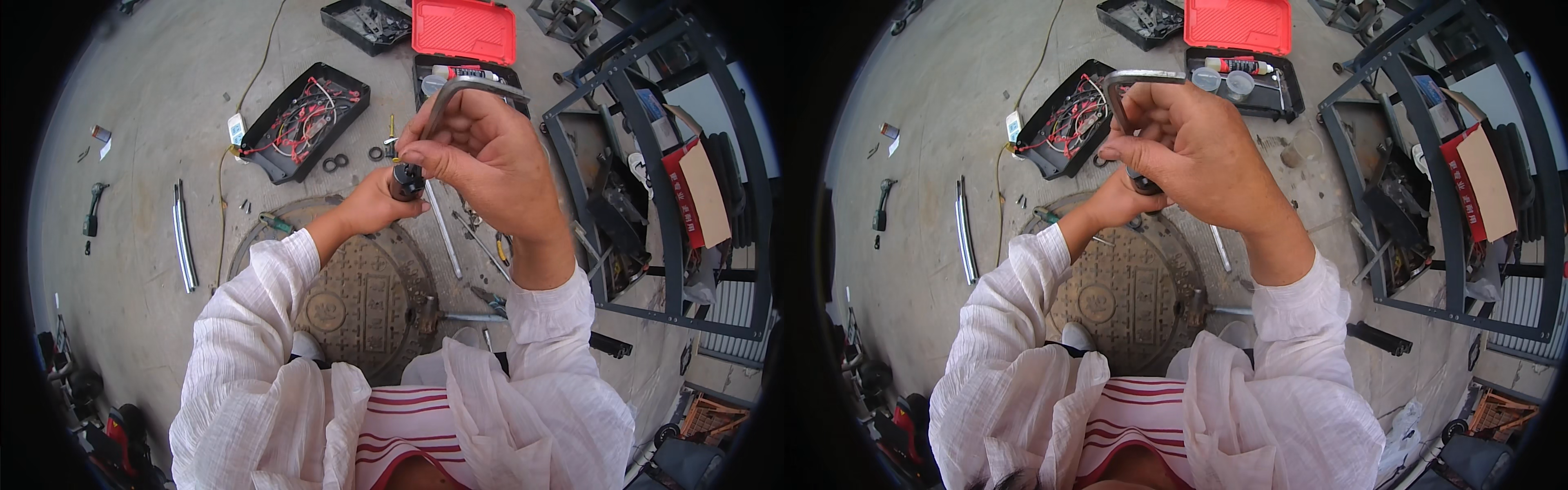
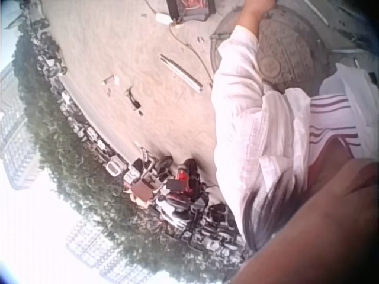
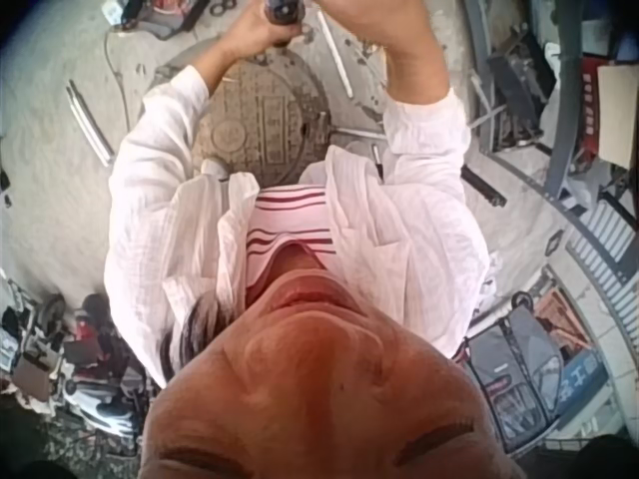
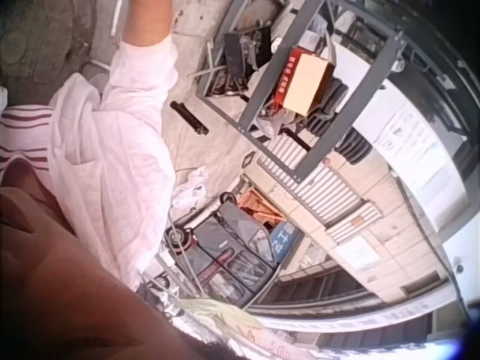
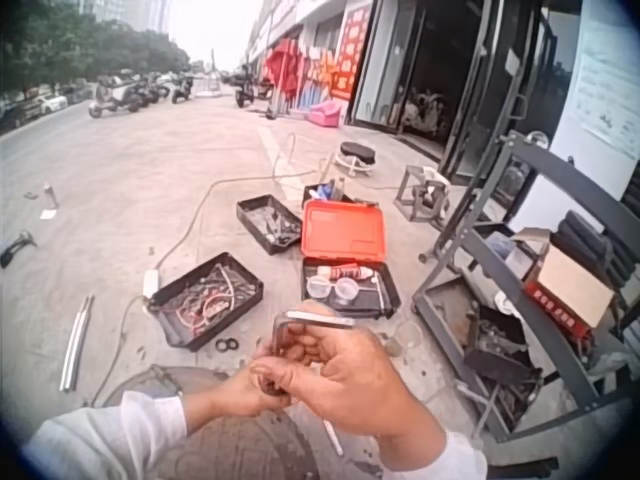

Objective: The person assembles a cylindrical mechanical component using an Allen key and other tools. They insert a metal rod into a black housing, tighten a screw, and manipulate various small parts on a cluttered workbench.

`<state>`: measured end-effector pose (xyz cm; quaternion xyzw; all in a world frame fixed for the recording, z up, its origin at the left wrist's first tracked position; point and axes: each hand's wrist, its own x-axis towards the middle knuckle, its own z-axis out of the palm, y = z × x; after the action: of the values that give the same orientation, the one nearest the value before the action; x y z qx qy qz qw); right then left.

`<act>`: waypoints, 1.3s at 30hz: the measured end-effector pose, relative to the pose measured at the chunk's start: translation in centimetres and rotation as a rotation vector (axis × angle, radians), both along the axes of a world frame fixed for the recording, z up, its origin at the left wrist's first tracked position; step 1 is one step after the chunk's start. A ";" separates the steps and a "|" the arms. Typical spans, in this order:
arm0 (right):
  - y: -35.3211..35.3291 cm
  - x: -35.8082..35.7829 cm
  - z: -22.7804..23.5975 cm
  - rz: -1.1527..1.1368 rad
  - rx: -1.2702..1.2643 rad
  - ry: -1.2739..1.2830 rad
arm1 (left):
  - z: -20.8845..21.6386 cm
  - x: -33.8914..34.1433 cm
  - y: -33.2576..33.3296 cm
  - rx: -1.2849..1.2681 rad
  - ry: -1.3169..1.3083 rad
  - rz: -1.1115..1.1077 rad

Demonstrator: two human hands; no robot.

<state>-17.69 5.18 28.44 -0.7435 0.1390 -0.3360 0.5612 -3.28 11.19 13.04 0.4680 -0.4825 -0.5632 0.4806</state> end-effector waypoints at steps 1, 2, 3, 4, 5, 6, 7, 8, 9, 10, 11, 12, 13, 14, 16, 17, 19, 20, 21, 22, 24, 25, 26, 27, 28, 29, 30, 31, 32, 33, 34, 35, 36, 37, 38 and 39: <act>0.0 -0.1 0.1 -0.014 -0.012 0.019 | 0.1 0.0 -0.1 0.012 0.009 -0.008; -0.1 -0.3 0.3 -0.028 -0.024 0.038 | -0.2 0.1 -0.2 0.002 -0.011 -0.026; -0.1 -0.4 0.5 -0.039 -0.034 0.056 | -0.6 0.4 -0.1 -0.005 -0.033 -0.040; -0.1 -0.5 1.0 -0.027 0.004 0.094 | -0.8 0.6 -0.2 -0.013 -0.054 -0.055; 0.0 -0.7 1.6 -0.014 0.041 0.132 | -0.9 0.6 -0.1 -0.006 -0.039 -0.046; 0.1 -0.8 2.0 0.000 0.077 0.166 | -0.6 0.5 0.2 -0.001 -0.029 -0.036; 0.3 -0.8 1.9 0.015 0.110 0.116 | -0.2 0.5 0.4 0.004 -0.018 -0.026; 0.7 -0.6 1.6 0.031 0.144 0.066 | 0.3 0.4 0.6 -0.027 -0.019 0.004; 0.9 -0.7 1.3 0.042 0.180 0.024 | 0.8 0.0 0.8 -0.057 -0.012 0.030; 1.0 -0.8 1.0 0.018 0.145 0.037 | 0.9 -0.3 0.8 -0.086 -0.005 0.056; 1.1 -0.9 0.7 -0.005 0.110 0.050 | 0.6 -0.4 0.7 -0.092 0.021 0.051; 1.1 -0.9 0.6 -0.025 0.074 0.059 | 0.5 -0.5 0.8 -0.098 0.044 0.048; 0.9 -0.9 0.4 -0.036 0.037 0.046 | -0.1 -0.4 0.7 -0.064 0.036 0.040; 0.7 -0.9 0.1 -0.047 0.001 0.033 | -0.5 -0.4 0.7 -0.030 0.028 0.033; 0.5 -0.8 0.2 -0.064 0.011 0.045 | 0.3 -0.4 0.7 -0.008 0.038 0.027; 0.6 -0.8 0.8 -0.070 0.056 0.069 | -0.1 -0.4 0.5 -0.014 0.072 0.032; 0.7 -0.5 1.0 -0.084 0.141 0.043 | -0.5 -0.5 0.4 -0.044 0.123 0.053; 0.8 -0.2 0.6 -0.094 0.182 -0.004 | -0.6 -0.5 0.4 -0.067 0.143 0.068; 0.9 0.0 0.3 -0.106 0.223 -0.050 | -0.7 -0.6 0.3 -0.088 0.165 0.081; 1.0 0.2 0.2 -0.124 0.209 -0.034 | -0.6 -0.6 0.3 -0.063 0.144 0.070; 1.0 0.4 0.1 -0.161 0.182 -0.002 | -0.3 -0.5 0.3 -0.011 0.102 0.049; 0.9 0.3 0.0 -0.163 0.137 0.024 | -0.3 -0.6 0.2 -0.009 0.093 0.052; 0.7 0.0 -0.1 -0.165 0.091 0.049 | -0.3 -0.7 0.2 -0.006 0.084 0.055; 0.6 -0.1 -0.2 -0.164 0.048 0.074 | -0.3 -0.6 0.2 -0.002 0.073 0.060; 0.7 0.0 -0.2 -0.159 0.049 0.068 | -0.3 -0.6 0.2 0.007 0.071 0.064; 0.9 0.0 -0.1 -0.153 0.049 0.062 | -0.1 -0.5 0.3 0.015 0.069 0.069; 1.0 0.0 0.2 -0.149 0.046 0.058 | 0.0 -0.5 0.3 0.021 0.068 0.071; 1.0 0.0 0.3 -0.151 0.040 0.054 | -0.1 -0.5 0.2 0.005 0.067 0.072; 1.0 0.0 0.5 -0.153 0.034 0.051 | -0.4 -0.4 0.1 -0.011 0.065 0.072; 1.0 0.1 0.5 -0.155 0.029 0.049 | -0.6 -0.4 0.1 -0.026 0.065 0.073; 1.0 0.0 0.6 -0.156 0.032 0.041 | -0.8 -0.4 0.0 -0.027 0.077 0.070; 1.0 0.0 0.6 -0.157 0.034 0.032 | -0.9 -0.5 0.0 -0.028 0.089 0.068; 0.9 0.0 0.6 -0.158 0.039 0.022 | -0.9 -0.4 0.0 -0.027 0.099 0.066; 0.9 0.0 0.6 -0.163 0.031 0.013 | -0.8 -0.4 0.0 -0.026 0.075 0.063; 0.8 -0.1 0.6 -0.168 0.023 0.004 | -0.5 -0.3 0.0 -0.025 0.051 0.059; 0.8 -0.1 0.7 -0.175 0.014 -0.005 | -0.3 -0.3 0.0 -0.025 0.027 0.054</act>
<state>-17.77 5.97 29.15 -0.7237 0.2043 -0.3847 0.5353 -3.55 11.24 12.71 0.4674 -0.4701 -0.5501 0.5079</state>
